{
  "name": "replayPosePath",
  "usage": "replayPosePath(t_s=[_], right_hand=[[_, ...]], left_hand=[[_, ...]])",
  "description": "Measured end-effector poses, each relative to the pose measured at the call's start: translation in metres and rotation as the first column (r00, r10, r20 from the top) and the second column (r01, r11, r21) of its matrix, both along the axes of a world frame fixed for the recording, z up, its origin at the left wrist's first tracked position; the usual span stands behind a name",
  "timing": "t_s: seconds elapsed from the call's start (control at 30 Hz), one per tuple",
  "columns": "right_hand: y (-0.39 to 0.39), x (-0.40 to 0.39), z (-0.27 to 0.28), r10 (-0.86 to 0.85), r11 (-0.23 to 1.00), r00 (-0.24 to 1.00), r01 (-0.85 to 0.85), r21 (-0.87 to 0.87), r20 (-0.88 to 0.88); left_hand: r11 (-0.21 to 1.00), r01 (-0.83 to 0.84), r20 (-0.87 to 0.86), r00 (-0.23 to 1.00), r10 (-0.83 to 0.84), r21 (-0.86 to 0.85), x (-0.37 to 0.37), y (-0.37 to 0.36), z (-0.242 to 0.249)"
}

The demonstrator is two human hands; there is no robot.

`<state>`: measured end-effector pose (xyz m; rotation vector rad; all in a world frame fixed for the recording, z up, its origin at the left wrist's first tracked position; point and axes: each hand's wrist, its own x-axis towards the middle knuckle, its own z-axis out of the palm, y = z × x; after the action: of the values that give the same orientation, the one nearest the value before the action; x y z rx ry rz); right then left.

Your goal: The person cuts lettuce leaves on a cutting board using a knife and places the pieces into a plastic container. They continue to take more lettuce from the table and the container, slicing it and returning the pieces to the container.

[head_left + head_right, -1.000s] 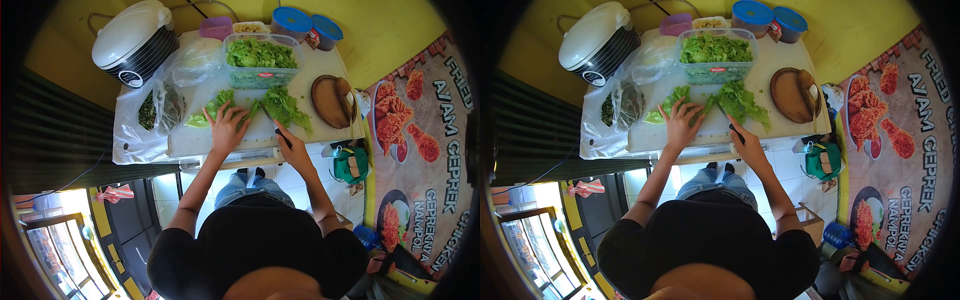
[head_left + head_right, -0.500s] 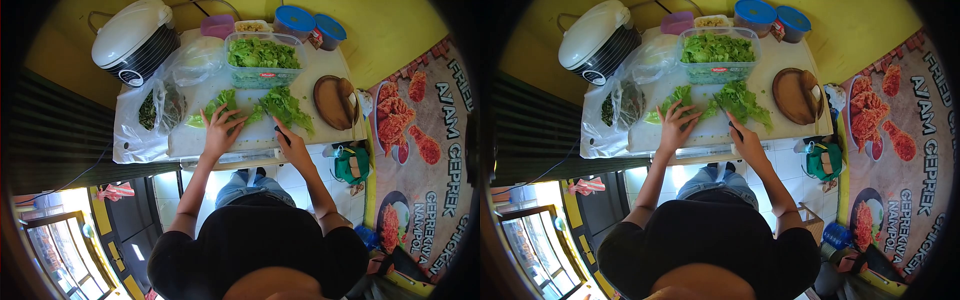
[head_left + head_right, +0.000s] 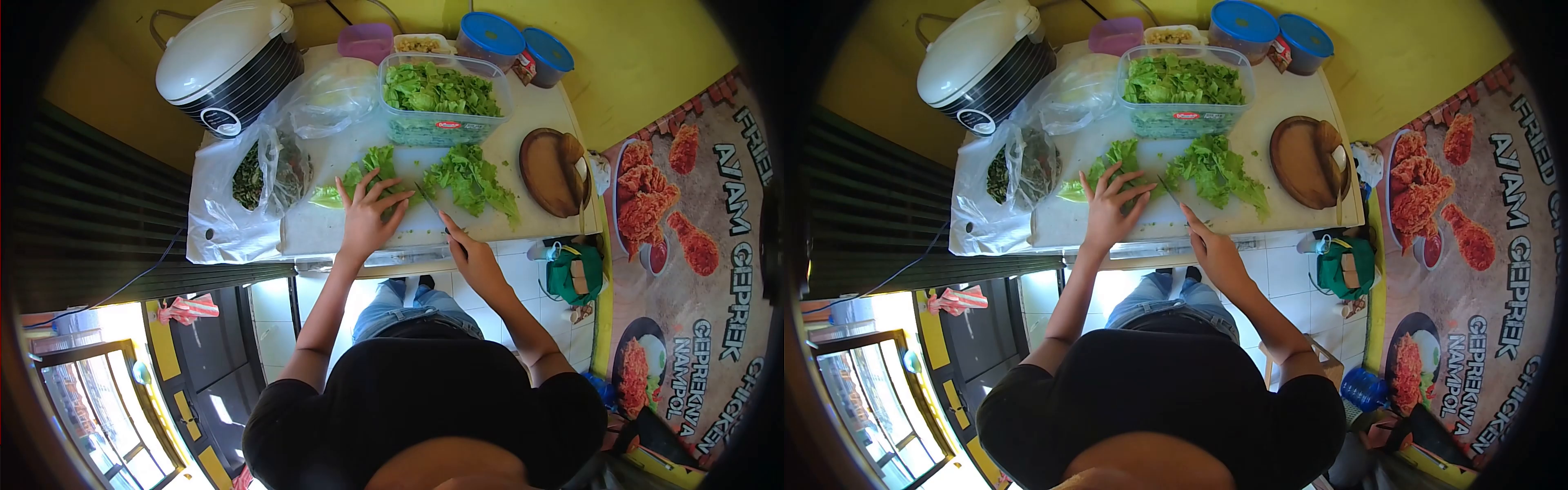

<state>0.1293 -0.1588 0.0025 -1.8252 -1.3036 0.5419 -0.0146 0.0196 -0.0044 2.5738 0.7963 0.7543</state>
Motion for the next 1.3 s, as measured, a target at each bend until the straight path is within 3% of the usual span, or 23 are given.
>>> replayPosePath(t_s=[0.1,0.17,0.37,0.5,0.57,0.67,0.8,0.9,1.1,1.2,1.3], right_hand=[[0.008,-0.003,0.006,-0.013,0.999,0.998,0.016,-0.047,0.066],[0.018,-0.001,0.022,-0.037,0.955,0.999,0.029,-0.294,-0.02],[-0.012,-0.001,0.003,-0.039,0.99,0.999,0.036,-0.134,-0.021],[-0.012,0.002,0.004,-0.068,0.977,0.988,0.037,-0.211,-0.139],[-0.001,0.004,0.0,-0.027,0.996,0.995,0.019,-0.085,-0.094],[0.012,0.005,0.018,-0.104,0.971,0.973,0.055,-0.231,-0.207],[0.009,0.003,0.024,-0.115,0.986,0.956,0.076,-0.152,-0.27],[0.002,-0.003,0.03,-0.088,0.968,0.95,0.011,-0.25,-0.299],[-0.001,-0.01,0.019,0.027,0.986,0.973,-0.064,-0.155,-0.228],[-0.001,-0.012,0.015,0.023,0.98,0.988,-0.053,-0.191,-0.155],[0.002,-0.019,0.001,0.02,0.996,1.0,-0.021,-0.09,-0.016]], left_hand=[[1.0,-0.005,-0.002,1.0,0.005,0.009,0.0,0.0,-0.001],[1.0,-0.006,-0.006,1.0,0.006,0.016,0.001,-0.001,-0.003],[1.0,-0.012,0.024,1.0,0.011,0.023,0.0,-0.001,-0.005],[0.999,-0.02,0.039,0.999,0.019,0.031,0.001,-0.001,-0.004],[0.999,-0.028,0.05,0.998,0.026,0.032,0.0,-0.002,-0.004],[0.995,-0.096,0.066,0.993,0.095,0.008,-0.001,-0.002,-0.004],[0.992,-0.11,0.063,0.992,0.106,0.055,-0.001,-0.002,-0.006],[0.99,-0.109,0.078,0.992,0.102,0.092,-0.001,-0.002,-0.007],[0.99,-0.109,0.073,0.992,0.102,0.091,-0.001,-0.004,-0.004],[0.991,-0.107,0.07,0.992,0.102,0.076,-0.001,-0.005,-0.003],[0.991,-0.109,0.078,0.992,0.103,0.074,-0.002,-0.004,-0.005]])
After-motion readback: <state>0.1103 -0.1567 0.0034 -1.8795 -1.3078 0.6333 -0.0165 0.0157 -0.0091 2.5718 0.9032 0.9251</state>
